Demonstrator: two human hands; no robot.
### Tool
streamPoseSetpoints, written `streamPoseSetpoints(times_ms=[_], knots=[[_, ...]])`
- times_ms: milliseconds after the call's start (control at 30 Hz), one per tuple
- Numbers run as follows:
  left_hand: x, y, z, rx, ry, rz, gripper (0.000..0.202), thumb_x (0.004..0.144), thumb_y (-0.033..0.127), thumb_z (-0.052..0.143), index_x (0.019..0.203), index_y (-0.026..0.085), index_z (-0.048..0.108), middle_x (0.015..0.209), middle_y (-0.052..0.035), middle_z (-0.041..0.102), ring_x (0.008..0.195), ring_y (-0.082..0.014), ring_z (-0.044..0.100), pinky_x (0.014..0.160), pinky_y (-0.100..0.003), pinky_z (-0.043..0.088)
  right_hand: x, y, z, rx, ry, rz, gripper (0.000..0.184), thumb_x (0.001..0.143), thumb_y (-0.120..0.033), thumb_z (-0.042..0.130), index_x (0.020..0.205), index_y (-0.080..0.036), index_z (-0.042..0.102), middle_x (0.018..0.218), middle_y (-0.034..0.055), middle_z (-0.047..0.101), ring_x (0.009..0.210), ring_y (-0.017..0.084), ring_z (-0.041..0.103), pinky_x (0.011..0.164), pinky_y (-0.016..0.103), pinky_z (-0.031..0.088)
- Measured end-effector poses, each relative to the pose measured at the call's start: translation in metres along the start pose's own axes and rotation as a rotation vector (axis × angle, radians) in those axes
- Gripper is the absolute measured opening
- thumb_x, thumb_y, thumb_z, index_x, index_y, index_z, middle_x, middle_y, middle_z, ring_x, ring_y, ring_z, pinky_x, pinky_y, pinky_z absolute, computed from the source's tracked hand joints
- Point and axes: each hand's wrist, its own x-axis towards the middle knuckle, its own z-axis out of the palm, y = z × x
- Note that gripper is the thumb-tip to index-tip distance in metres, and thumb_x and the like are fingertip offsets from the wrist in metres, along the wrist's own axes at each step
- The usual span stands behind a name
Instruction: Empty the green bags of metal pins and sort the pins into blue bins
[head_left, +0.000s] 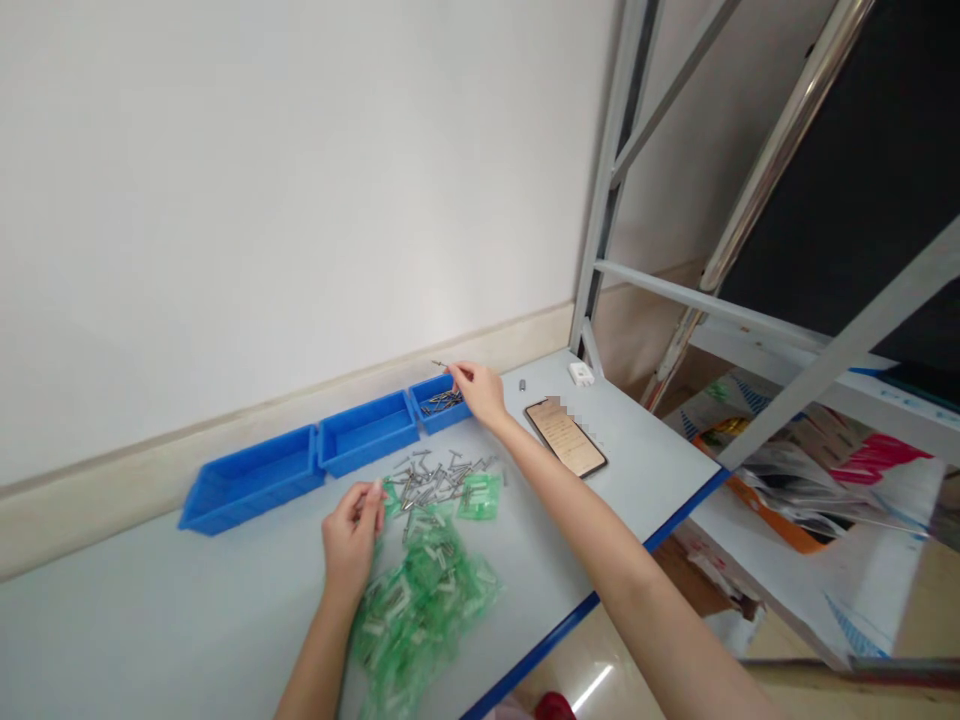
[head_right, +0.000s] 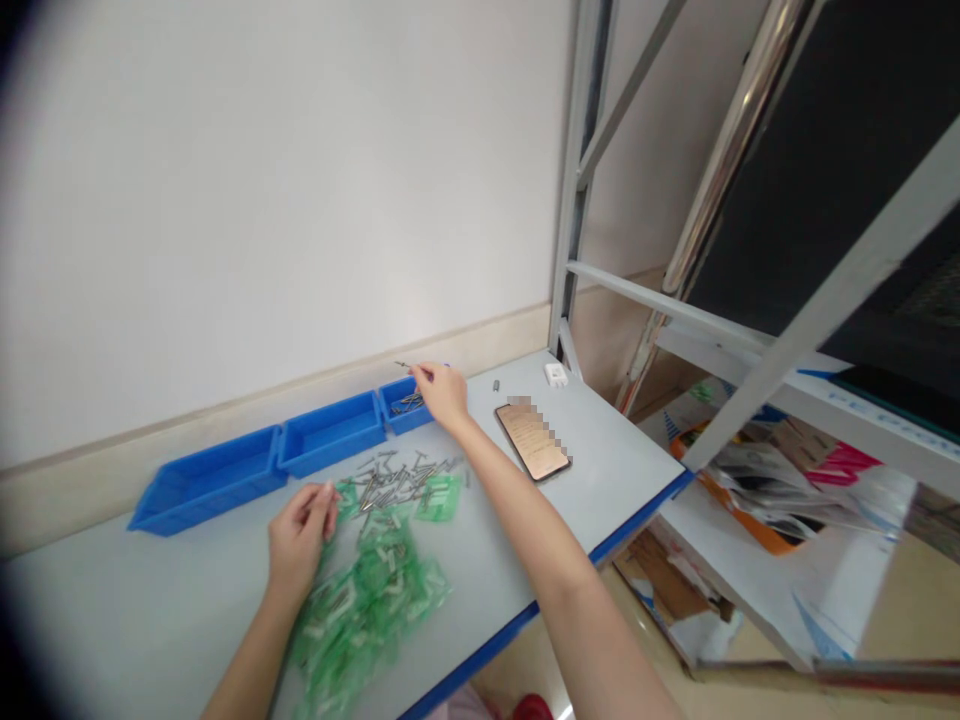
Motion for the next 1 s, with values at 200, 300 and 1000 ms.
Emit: streamPoseSetpoints(times_ms=[200,300,1000], knots=[[-0.002,-0.004,0.0,-0.036,0.014,-0.007,0.035,0.081,0.05,0.048,0.067,0.017,0.052,0.04,0.0072,0.038,0.038,-0.0093,0.034,0.041,-0.021,0.027,-0.003,0.028,-0.018,0.104,-0.031,0.016,0.035,0.089,-0.036,0.044,0.087,-0.017,0.072,0.06,-0.0009,0.064,0.06,0.012,0.057,0.061,0.021,0.039],[-0.002,-0.006,0.0,-0.04,-0.036,-0.013,0.036,0.083,0.049,0.047,0.065,0.018,0.051,0.041,0.0065,0.039,0.039,-0.0098,0.035,0.042,-0.022,0.028,-0.009,0.042,-0.024,0.069,-0.101,-0.003,0.038,0.089,-0.039,0.043,0.089,-0.016,0.073,0.063,0.001,0.066,0.06,0.013,0.057,0.062,0.022,0.039],[0.0,-0.007,-0.011,0.353,-0.099,0.074,0.035,0.084,0.05,0.04,0.079,0.02,0.057,0.057,0.0013,0.058,0.055,-0.0159,0.056,0.056,-0.025,0.039,-0.103,0.131,-0.137,-0.191,0.119,-0.072,0.069,0.077,-0.049,0.058,0.136,-0.024,0.032,0.134,0.0125,0.043,0.124,0.029,0.037,0.1,0.05,0.033]])
